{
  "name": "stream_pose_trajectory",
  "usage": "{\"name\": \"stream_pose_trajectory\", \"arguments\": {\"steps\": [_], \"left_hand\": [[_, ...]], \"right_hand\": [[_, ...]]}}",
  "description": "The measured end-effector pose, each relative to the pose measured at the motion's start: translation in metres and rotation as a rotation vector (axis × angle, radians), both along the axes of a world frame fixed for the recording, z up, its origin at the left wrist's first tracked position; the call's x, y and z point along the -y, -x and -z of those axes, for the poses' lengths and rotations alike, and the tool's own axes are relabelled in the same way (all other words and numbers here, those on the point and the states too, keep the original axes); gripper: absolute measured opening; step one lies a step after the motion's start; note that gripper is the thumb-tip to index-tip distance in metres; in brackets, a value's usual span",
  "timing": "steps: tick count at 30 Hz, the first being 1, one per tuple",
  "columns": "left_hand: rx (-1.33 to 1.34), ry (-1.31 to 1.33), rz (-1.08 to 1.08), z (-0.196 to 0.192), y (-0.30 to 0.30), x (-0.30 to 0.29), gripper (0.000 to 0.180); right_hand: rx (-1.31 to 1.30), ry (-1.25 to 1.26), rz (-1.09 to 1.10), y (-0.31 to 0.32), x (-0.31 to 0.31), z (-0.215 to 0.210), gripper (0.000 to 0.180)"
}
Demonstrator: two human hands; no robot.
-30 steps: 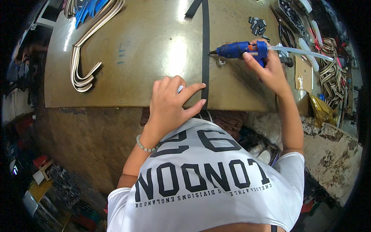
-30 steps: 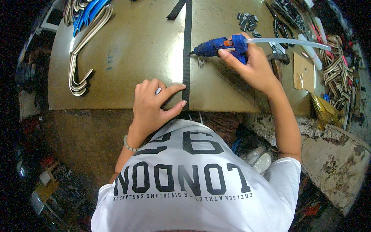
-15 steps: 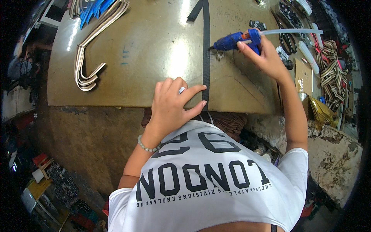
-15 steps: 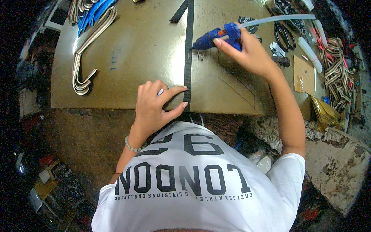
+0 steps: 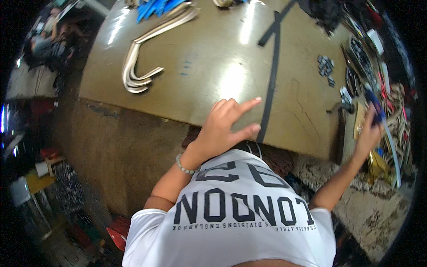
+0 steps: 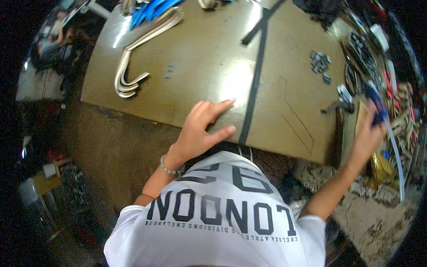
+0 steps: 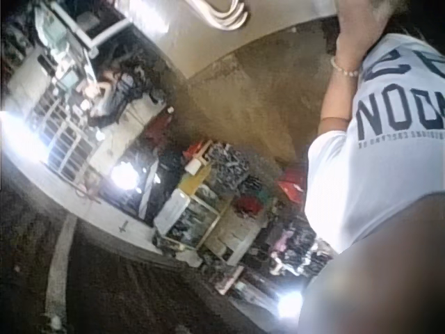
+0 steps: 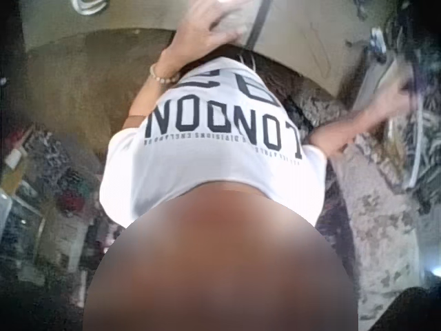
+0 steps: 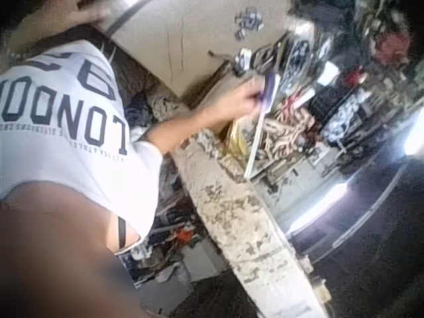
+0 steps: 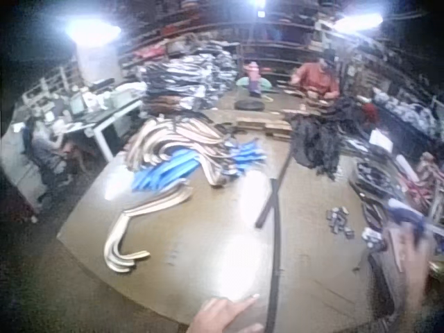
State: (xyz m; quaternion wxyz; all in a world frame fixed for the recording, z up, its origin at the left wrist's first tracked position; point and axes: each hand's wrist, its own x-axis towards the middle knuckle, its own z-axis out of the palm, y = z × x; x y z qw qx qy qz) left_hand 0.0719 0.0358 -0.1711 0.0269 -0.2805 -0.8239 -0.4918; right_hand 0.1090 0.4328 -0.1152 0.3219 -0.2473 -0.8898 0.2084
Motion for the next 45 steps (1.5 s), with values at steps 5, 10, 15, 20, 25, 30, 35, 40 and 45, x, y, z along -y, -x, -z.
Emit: {"name": "stream_pose_trajectory", "arguments": {"steps": [5, 10, 15, 20, 25, 30, 35, 40, 45], "left_hand": [[0.097, -0.053, -0.640, -0.024, 0.063, 0.075, 0.030], [0.084, 0.671, -0.969, -0.035, 0.161, 0.187, 0.048], [0.144, 0.752, -1.019, -0.014, 0.167, 0.189, 0.045], [0.062, 0.796, -1.072, -0.020, 0.162, 0.174, 0.036], [0.062, 0.728, -1.003, -0.017, 0.167, 0.181, 0.035], [0.070, 0.688, -0.976, -0.005, 0.174, 0.193, 0.039], [0.007, 0.606, -0.893, -0.007, 0.180, 0.199, 0.034], [-0.039, 0.335, -0.733, -0.073, 0.145, 0.147, 0.021], [-0.416, 0.051, -0.162, -0.150, 0.071, 0.047, 0.014]], "right_hand": [[0.006, 0.026, 0.375, -0.070, -0.133, 0.076, 0.060], [0.749, -0.184, 0.631, -0.121, -0.117, 0.060, 0.080], [0.532, 0.306, 0.520, -0.119, -0.022, 0.001, 0.076], [0.346, 0.339, 0.254, -0.087, 0.022, -0.012, 0.067], [0.338, 0.251, 0.055, -0.053, 0.054, -0.019, 0.057], [0.324, 0.194, -0.082, -0.040, 0.087, -0.027, 0.049], [0.350, 0.170, -0.122, -0.047, 0.092, -0.028, 0.044], [0.160, 0.237, -0.174, -0.037, 0.106, -0.032, 0.034], [-0.323, -0.176, -0.615, 0.012, 0.142, -0.052, 0.031]]}}
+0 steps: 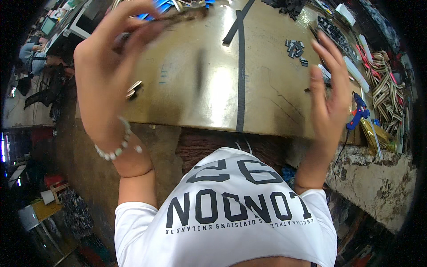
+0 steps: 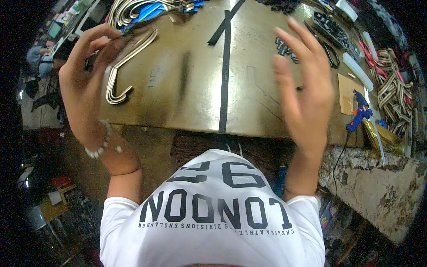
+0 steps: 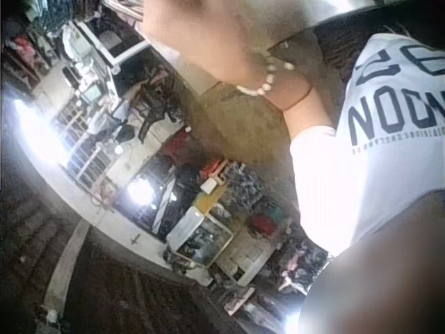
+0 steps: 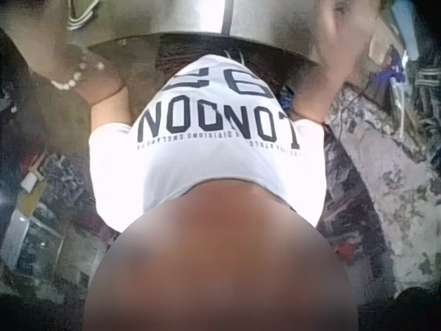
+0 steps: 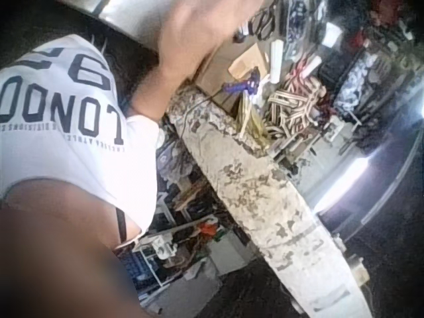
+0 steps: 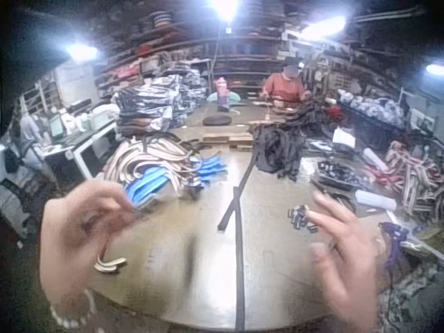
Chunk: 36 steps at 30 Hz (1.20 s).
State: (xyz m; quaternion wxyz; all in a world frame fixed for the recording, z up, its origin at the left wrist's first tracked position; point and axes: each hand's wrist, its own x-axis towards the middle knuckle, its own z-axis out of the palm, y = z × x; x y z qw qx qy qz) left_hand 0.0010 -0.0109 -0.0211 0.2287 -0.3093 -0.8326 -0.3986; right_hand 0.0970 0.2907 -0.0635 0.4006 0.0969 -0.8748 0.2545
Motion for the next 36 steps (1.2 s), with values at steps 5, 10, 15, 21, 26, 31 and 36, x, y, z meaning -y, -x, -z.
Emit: {"name": "stream_pose_trajectory", "arguments": {"steps": [5, 10, 15, 21, 26, 31, 36], "left_hand": [[0.000, 0.057, 0.216, -0.003, -0.021, -0.061, 0.016], [0.429, 0.061, 0.145, 0.055, 0.003, -0.077, 0.021], [0.511, 0.135, 0.100, 0.121, 0.020, -0.090, 0.022], [0.592, 0.128, 0.027, 0.142, 0.016, -0.096, 0.022], [0.615, 0.160, 0.021, 0.142, 0.018, -0.098, 0.022], [0.590, 0.142, 0.027, 0.146, 0.018, -0.098, 0.023], [0.542, 0.178, 0.014, 0.147, 0.018, -0.100, 0.025]], "right_hand": [[-0.002, 0.017, -0.327, 0.031, 0.026, 0.005, 0.029], [0.616, 0.785, -0.272, 0.035, 0.038, 0.051, 0.031], [0.675, 0.497, -0.025, 0.045, 0.034, 0.099, 0.029], [0.596, 0.454, -0.018, 0.045, 0.028, 0.115, 0.028], [0.650, 0.453, -0.001, 0.046, 0.029, 0.112, 0.026], [0.674, 0.420, 0.010, 0.046, 0.030, 0.112, 0.024], [0.567, 0.329, -0.002, 0.045, 0.035, 0.113, 0.021]]}}
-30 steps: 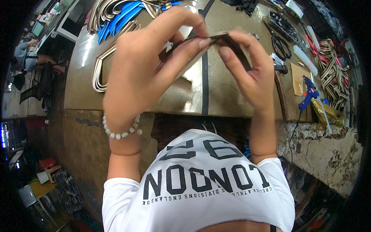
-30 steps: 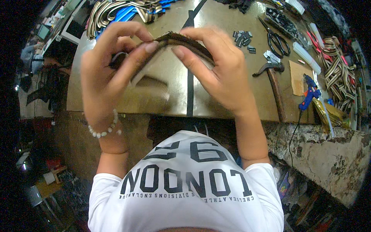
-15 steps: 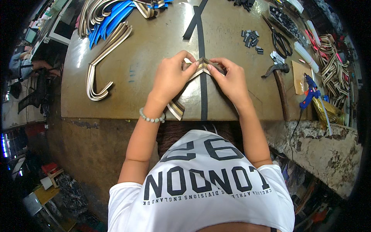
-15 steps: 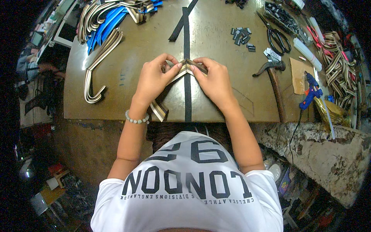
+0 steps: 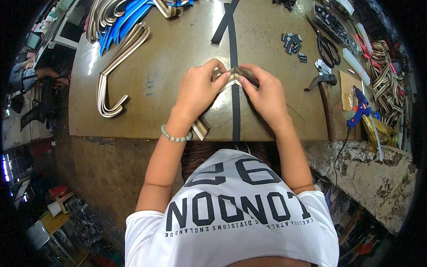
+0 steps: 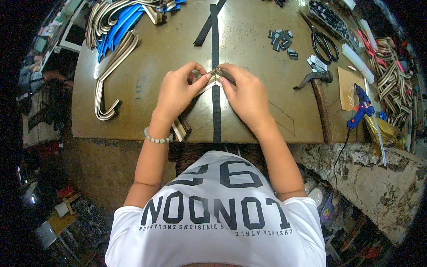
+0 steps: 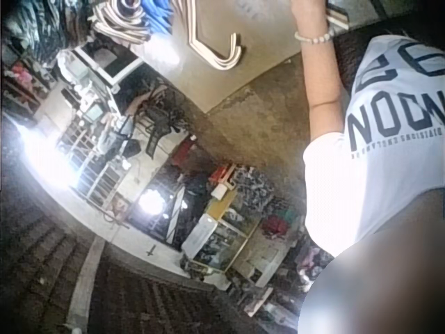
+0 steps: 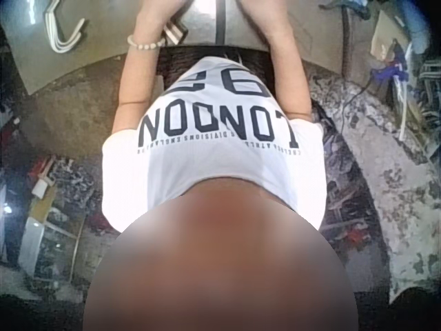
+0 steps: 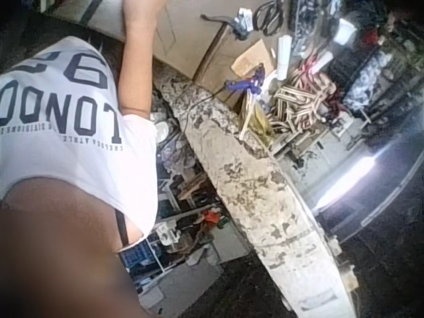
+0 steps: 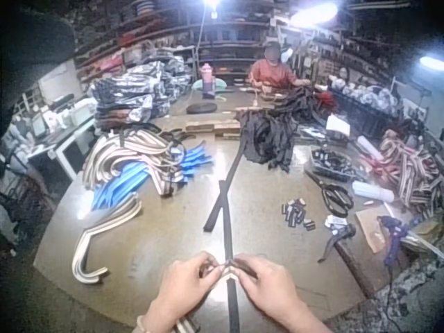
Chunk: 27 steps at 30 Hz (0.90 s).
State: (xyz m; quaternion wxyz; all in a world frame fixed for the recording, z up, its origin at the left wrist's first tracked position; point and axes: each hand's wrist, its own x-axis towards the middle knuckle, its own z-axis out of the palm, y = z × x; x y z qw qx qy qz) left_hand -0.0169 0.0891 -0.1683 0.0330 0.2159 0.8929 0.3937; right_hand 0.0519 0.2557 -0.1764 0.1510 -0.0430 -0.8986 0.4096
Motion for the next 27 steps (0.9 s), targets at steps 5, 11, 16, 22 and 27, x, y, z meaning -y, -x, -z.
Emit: {"name": "stream_pose_trajectory", "arguments": {"steps": [5, 11, 16, 22, 27], "left_hand": [[-0.045, 0.142, 0.015, -0.010, -0.004, 0.008, 0.028], [0.157, 0.455, -0.058, -0.049, -0.025, 0.055, 0.026], [-0.212, 0.225, -0.037, -0.034, -0.040, 0.032, 0.017], [-0.195, 0.104, 0.029, 0.002, -0.035, -0.002, 0.018], [-0.199, 0.278, 0.037, 0.002, -0.038, -0.005, 0.035]], "right_hand": [[0.089, -0.313, -0.036, -0.004, 0.003, -0.003, 0.022], [0.094, -0.433, -0.057, -0.008, 0.004, -0.002, 0.028], [0.112, -0.532, -0.098, -0.007, 0.004, -0.006, 0.033], [0.123, -0.636, -0.063, -0.019, 0.002, -0.010, 0.033], [0.266, -0.399, -0.030, -0.088, -0.036, -0.022, 0.029]]}}
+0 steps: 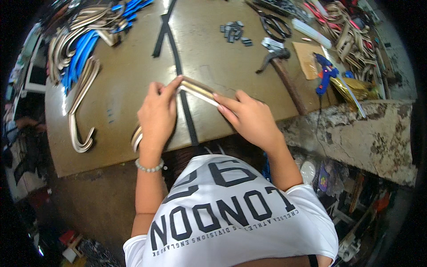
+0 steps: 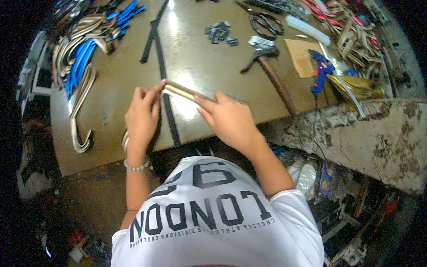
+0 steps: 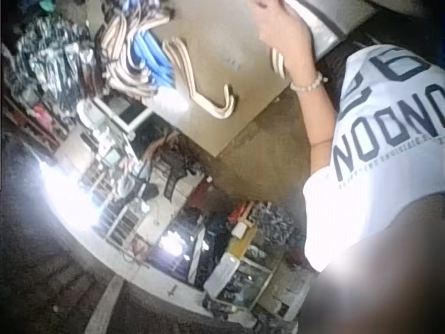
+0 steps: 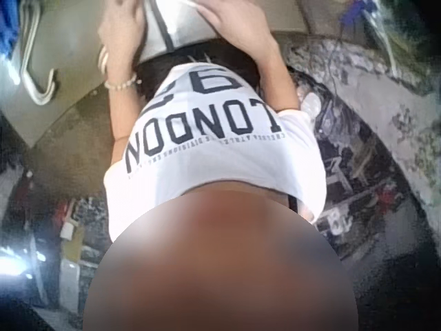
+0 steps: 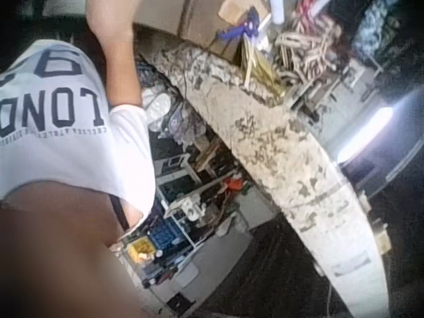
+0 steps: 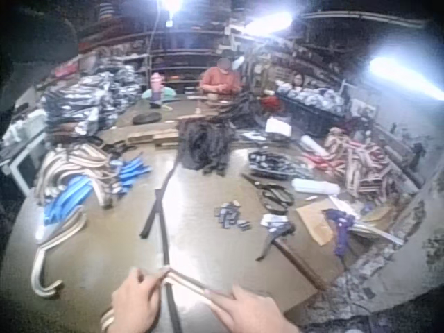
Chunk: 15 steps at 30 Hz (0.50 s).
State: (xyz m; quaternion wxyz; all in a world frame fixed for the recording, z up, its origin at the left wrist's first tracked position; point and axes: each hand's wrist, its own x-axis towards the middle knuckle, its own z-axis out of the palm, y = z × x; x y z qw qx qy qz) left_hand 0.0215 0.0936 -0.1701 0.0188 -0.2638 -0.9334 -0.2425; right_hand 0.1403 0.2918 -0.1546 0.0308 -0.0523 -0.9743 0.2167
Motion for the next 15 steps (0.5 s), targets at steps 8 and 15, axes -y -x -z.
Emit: {"name": "stream_pose_trajectory", "arguments": {"steps": [8, 15], "left_hand": [[-0.013, 0.013, 0.009, 0.000, 0.000, -0.001, 0.035], [-0.025, -0.240, -0.061, 0.010, 0.001, 0.001, 0.023]], "right_hand": [[-0.417, -0.073, 1.098, -0.093, -0.208, 0.005, 0.044], [-0.228, 0.008, 0.944, -0.028, -0.248, 0.006, 0.052]]}}
